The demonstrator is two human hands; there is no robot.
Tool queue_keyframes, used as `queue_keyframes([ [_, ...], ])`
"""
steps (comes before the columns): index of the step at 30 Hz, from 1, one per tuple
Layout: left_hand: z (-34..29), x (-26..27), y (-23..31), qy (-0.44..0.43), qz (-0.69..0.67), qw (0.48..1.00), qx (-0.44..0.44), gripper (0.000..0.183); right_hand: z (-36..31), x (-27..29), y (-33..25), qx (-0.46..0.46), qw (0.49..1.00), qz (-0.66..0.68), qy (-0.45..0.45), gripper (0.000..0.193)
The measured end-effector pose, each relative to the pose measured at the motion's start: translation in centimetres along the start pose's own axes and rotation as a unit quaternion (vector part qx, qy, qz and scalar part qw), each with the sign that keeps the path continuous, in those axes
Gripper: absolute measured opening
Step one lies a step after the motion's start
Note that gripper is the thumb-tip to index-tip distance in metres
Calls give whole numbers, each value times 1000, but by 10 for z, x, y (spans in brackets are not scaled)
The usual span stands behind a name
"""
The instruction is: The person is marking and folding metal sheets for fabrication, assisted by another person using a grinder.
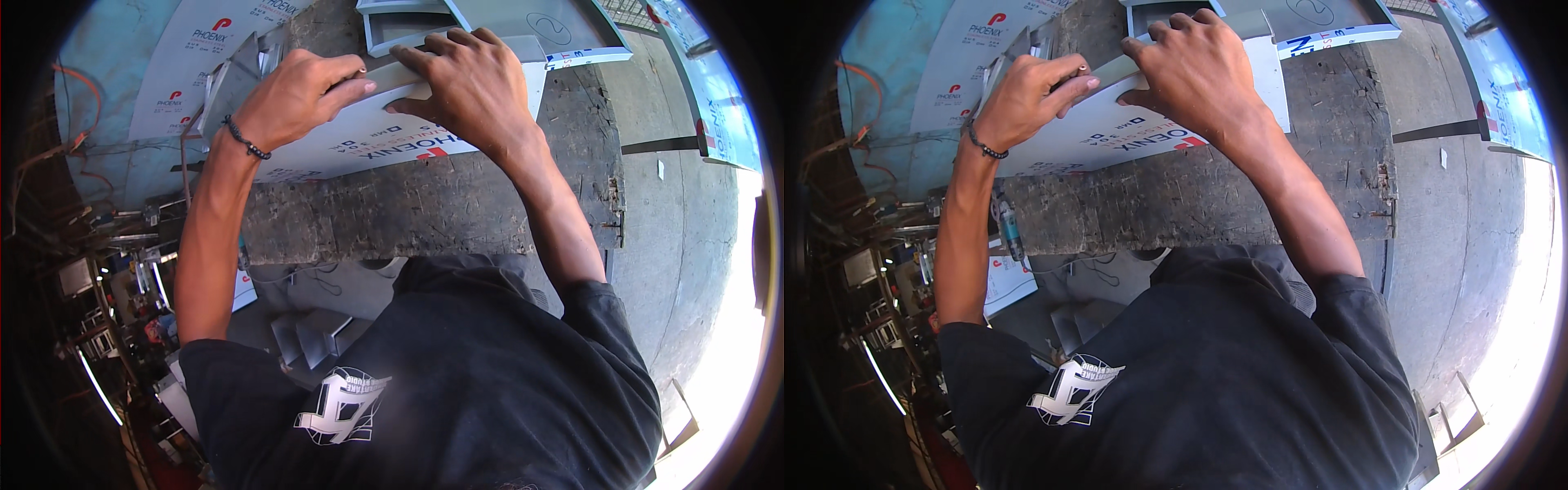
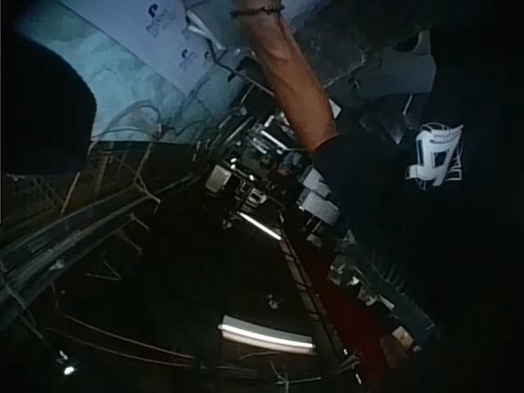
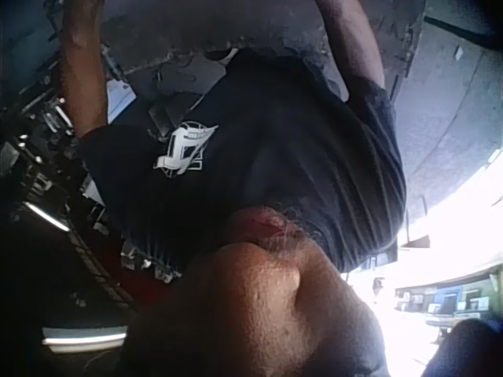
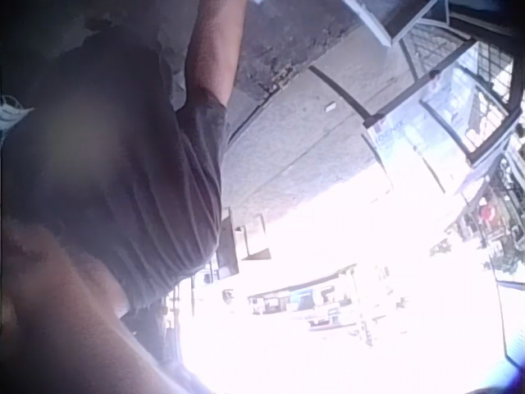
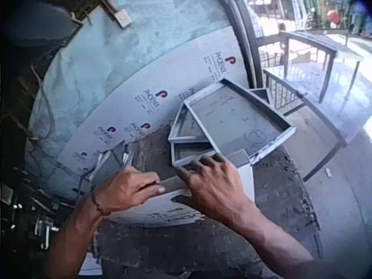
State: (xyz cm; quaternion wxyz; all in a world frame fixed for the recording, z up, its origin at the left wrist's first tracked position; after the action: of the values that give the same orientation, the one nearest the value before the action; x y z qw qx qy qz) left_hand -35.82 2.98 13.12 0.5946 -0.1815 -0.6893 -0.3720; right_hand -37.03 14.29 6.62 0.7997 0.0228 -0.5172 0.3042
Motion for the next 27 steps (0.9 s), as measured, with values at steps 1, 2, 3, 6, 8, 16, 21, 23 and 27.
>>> queue_keyframes([
  [1, -2, -1, -6, -7, -21, 999, 35, 24, 0, 0, 0, 0, 1000, 1, 4, 59],
  [2, -3, -1, -4, -8, -20, 999, 33, 24, 0, 0, -1, -2, 1000, 0, 5, 59],
  [3, -3, 1, 0, 7, -31, 999, 34, 25, 1, 1, -2, -1, 1000, 5, 11, 58],
  [6, -1, 1, -6, 5, -33, 998, 48, 26, 3, 2, 1, -5, 1000, 13, 4, 57],
  [8, -3, 0, -8, -11, -22, 998, 58, 26, 2, 1, 3, -11, 1000, 16, -7, 57],
  [16, -3, 0, -5, -23, 48, 999, 2, 23, -1, 4, 1, -17, 1000, 8, 5, 59],
  [21, -3, 1, -2, -13, -16, 1000, 21, 21, 1, 1, 1, -21, 1000, 8, -13, 61],
  [23, -4, -1, 1, -14, -7, 1000, 9, 21, 1, -1, 2, -22, 999, 6, -22, 61],
  [27, -1, 3, 8, -14, -6, 1000, 9, 21, 3, -3, 2, -18, 1000, 16, -3, 58],
])
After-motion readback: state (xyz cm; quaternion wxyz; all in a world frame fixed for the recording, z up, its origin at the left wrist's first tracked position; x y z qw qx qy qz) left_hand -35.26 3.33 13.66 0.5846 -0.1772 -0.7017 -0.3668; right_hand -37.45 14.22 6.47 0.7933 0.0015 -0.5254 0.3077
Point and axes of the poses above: each hand's wrist, its own z-axis towards the middle knuckle, its own x-axis out of the back of the hand, y = z × x, the point moved 9 cm from there along z, towards the middle knuckle, and after that the axes turned 12 degrees about -x, right-handed, at the moved point
